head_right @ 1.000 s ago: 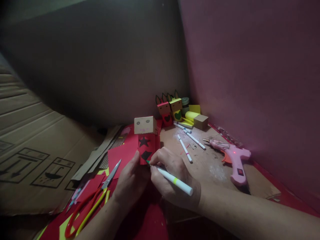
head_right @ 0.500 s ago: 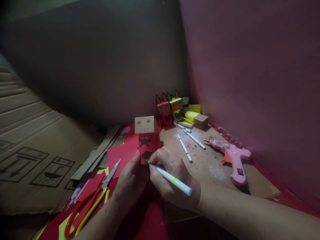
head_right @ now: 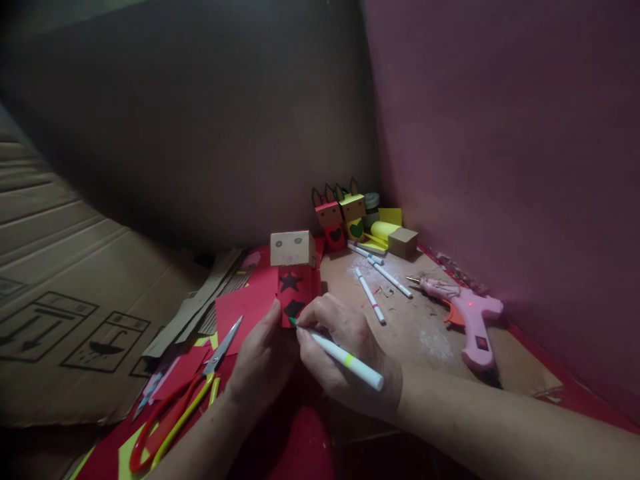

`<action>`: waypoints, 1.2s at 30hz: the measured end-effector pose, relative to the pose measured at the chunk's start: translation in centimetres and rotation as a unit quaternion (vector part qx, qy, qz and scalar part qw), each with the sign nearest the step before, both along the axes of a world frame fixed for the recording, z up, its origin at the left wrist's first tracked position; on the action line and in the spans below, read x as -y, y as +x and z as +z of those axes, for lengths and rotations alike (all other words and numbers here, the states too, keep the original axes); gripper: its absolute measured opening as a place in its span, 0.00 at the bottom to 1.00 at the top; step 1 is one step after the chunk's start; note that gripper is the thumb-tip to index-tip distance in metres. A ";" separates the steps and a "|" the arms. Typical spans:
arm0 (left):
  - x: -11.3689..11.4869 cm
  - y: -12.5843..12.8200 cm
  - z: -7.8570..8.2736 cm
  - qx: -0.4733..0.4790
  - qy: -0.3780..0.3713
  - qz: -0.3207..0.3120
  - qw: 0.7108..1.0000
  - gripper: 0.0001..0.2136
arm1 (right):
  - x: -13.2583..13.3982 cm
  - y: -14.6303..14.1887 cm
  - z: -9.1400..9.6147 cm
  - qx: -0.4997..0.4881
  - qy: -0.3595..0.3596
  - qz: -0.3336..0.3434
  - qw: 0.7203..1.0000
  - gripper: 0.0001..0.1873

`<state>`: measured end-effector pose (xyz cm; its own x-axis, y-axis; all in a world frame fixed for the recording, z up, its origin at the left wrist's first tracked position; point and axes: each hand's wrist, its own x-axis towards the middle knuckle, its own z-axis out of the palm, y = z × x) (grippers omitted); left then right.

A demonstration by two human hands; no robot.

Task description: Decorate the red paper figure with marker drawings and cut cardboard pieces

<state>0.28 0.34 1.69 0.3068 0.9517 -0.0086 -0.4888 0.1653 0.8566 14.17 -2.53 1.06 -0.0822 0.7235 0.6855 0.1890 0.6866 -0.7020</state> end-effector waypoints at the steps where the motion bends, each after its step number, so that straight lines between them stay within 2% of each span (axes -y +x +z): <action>1: 0.0 0.0 0.0 0.002 0.000 0.002 1.000 0.11 | 0.0 0.0 0.0 0.002 0.000 -0.001 1.000 0.05; 11: -0.1 -0.1 -0.2 -0.002 -0.015 -0.002 1.000 0.14 | 0.0 0.1 -0.1 0.000 -0.002 -0.001 1.000 0.05; 18: -0.2 -0.1 0.0 0.005 -0.005 -0.024 1.000 0.17 | 0.6 0.3 0.1 -0.043 -0.083 0.024 0.995 0.06; 20: -0.2 -0.1 -0.1 0.013 -0.005 -0.022 1.000 0.16 | 0.7 0.2 0.2 -0.045 -0.087 0.023 0.995 0.05; 30: -0.4 -0.3 -0.3 0.043 0.002 -0.038 0.998 0.17 | 0.4 0.1 -0.1 -0.077 -0.064 0.016 0.995 0.04; 33: -0.5 -0.5 -0.3 0.054 0.021 -0.044 0.997 0.17 | 0.3 0.0 0.3 -0.112 -0.026 -0.005 0.993 0.03; 36: -0.8 -0.8 -0.3 0.045 0.041 -0.048 0.997 0.20 | -0.2 0.1 0.6 -0.112 0.017 -0.016 0.993 0.06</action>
<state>-0.53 1.09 1.34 0.3925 0.9143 0.0997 -0.5490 0.1460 0.8229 14.25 -2.31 1.66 0.0988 0.6992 0.7080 0.0527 0.7068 -0.7054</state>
